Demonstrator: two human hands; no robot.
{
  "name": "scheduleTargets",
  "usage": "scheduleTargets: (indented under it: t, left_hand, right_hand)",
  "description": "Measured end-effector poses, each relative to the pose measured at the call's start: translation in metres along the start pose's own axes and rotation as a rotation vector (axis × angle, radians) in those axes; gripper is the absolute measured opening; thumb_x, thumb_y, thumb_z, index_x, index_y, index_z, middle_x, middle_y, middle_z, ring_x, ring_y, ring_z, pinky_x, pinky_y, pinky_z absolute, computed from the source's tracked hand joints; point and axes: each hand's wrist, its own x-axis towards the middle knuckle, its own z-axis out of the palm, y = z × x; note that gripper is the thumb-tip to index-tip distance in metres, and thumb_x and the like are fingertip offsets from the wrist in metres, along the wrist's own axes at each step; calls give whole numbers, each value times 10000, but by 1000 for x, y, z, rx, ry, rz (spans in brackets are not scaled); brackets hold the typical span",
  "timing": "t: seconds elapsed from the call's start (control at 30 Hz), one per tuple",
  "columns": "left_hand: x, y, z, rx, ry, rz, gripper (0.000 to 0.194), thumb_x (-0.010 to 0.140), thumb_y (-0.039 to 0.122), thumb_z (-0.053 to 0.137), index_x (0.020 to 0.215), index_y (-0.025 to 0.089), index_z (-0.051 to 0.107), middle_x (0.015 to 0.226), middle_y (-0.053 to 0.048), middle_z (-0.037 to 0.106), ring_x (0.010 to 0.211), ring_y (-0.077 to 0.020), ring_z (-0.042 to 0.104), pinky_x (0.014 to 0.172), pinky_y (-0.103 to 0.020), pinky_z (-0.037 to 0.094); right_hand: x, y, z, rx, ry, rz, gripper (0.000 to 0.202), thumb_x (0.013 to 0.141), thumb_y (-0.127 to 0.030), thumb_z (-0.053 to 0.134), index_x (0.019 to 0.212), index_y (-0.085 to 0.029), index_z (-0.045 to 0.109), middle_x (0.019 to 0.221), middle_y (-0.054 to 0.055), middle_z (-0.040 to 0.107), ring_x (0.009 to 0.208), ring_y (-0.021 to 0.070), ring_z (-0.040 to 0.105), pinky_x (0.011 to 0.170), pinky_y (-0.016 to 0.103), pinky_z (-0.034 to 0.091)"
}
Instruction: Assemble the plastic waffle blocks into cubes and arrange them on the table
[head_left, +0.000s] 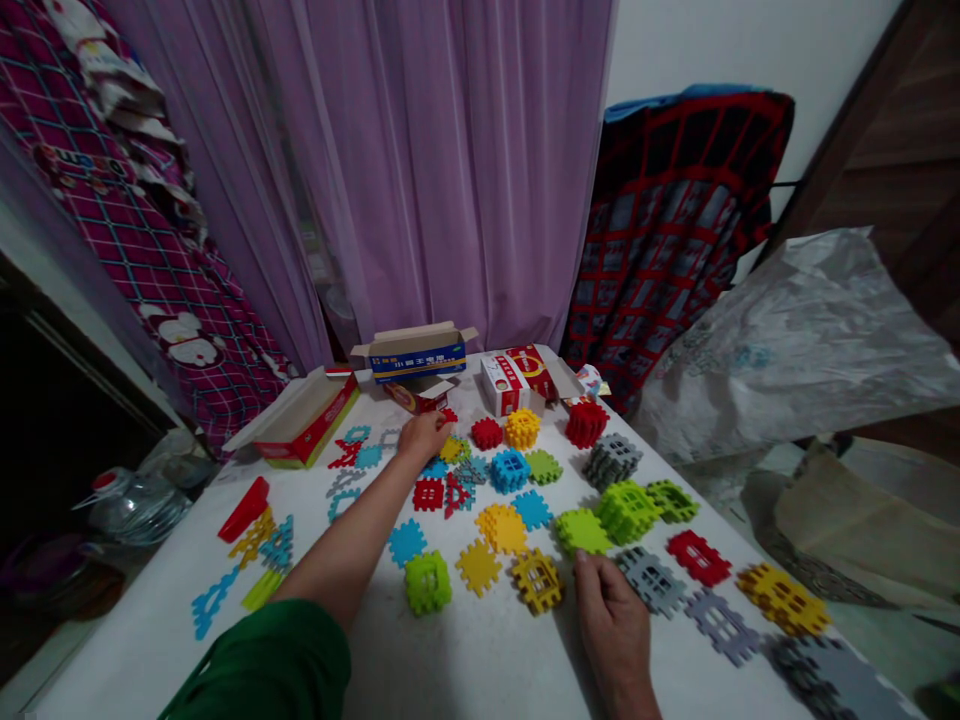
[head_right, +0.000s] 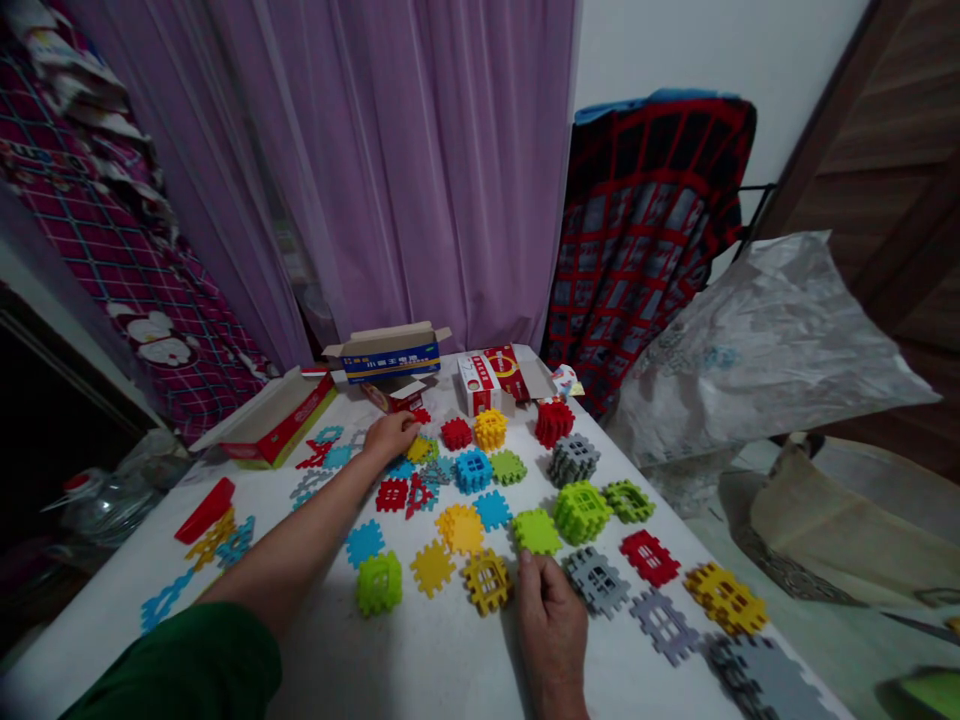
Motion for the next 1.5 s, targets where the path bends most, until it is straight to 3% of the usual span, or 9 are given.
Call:
scheduleTargets:
  t: [0.17, 0.33, 0.6, 0.7, 0.87, 1.1, 1.27, 1.37, 1.5]
  left_hand:
    - [-12, -55, -12, 9, -54, 135, 364, 880, 205, 467, 1147, 298, 697, 1256, 20, 669, 1186, -166, 575, 1030, -263, 396]
    - [-27, -79, -4, 56, -97, 219, 419, 864, 149, 458, 1174, 311, 689, 1318, 15, 629, 1236, -182, 548, 1076, -315, 372]
    - [-42, -89, -15, 155, -85, 204, 357, 850, 183, 473, 1107, 272, 705, 1302, -38, 634, 1227, -245, 547, 1054, -425, 373]
    - [-50, -89, -18, 144, -75, 207, 348, 880, 339, 512, 1186, 259, 657, 1317, -59, 617, 1240, -246, 528, 1077, -415, 344]
    - [-62, -76, -17, 140, -76, 190, 522, 777, 541, 645, 1210, 250, 638, 1267, -94, 625, 1209, -299, 521, 1039, -428, 362]
    - [-67, -69, -18, 77, -84, 79, 497, 761, 480, 668, 1197, 244, 640, 1233, -83, 653, 1183, -286, 546, 1018, -379, 382]
    - [-77, -82, -23, -90, -73, -14, 416, 880, 479, 507, 1209, 254, 627, 1151, -36, 704, 1050, -197, 635, 858, -254, 456]
    - [-85, -94, -27, -81, -72, -101, 386, 955, 427, 359, 1040, 255, 693, 1014, -20, 740, 946, -172, 662, 769, -239, 461]
    - [-94, -106, -33, -20, -39, -162, 314, 927, 359, 418, 957, 253, 712, 977, -28, 745, 927, -190, 664, 761, -258, 455]
  right_hand:
    - [-2, 6, 2, -5, -6, 4, 483, 834, -615, 499, 606, -192, 551, 549, -29, 482, 548, 129, 469, 529, 214, 376]
    - [-1, 0, -1, -13, -19, -7, 495, 807, -633, 506, 588, -191, 554, 549, -23, 492, 547, 134, 483, 530, 216, 390]
    - [-1, -1, -3, -62, -12, 20, 485, 799, -634, 498, 599, -196, 562, 534, -28, 487, 546, 136, 483, 530, 217, 388]
    - [0, 2, -3, -79, -25, 32, 487, 799, -641, 492, 611, -196, 562, 536, -32, 484, 544, 133, 478, 538, 218, 388]
    - [0, -1, -4, -96, -26, 31, 518, 779, -674, 491, 595, -194, 552, 536, -27, 486, 546, 138, 480, 535, 225, 385]
    - [-1, -4, -4, -65, -21, 33, 528, 775, -689, 502, 596, -195, 551, 545, -21, 500, 567, 147, 492, 540, 227, 394]
    - [0, -2, -4, -80, -29, 47, 524, 775, -683, 489, 604, -194, 572, 567, -12, 537, 597, 159, 519, 558, 230, 406]
    - [0, -2, -4, -86, -29, 44, 530, 769, -688, 481, 615, -192, 586, 568, -8, 545, 596, 163, 524, 557, 233, 404]
    - [1, -5, -5, -91, -19, 21, 537, 765, -695, 482, 592, -195, 568, 534, -19, 501, 562, 150, 496, 544, 233, 394]
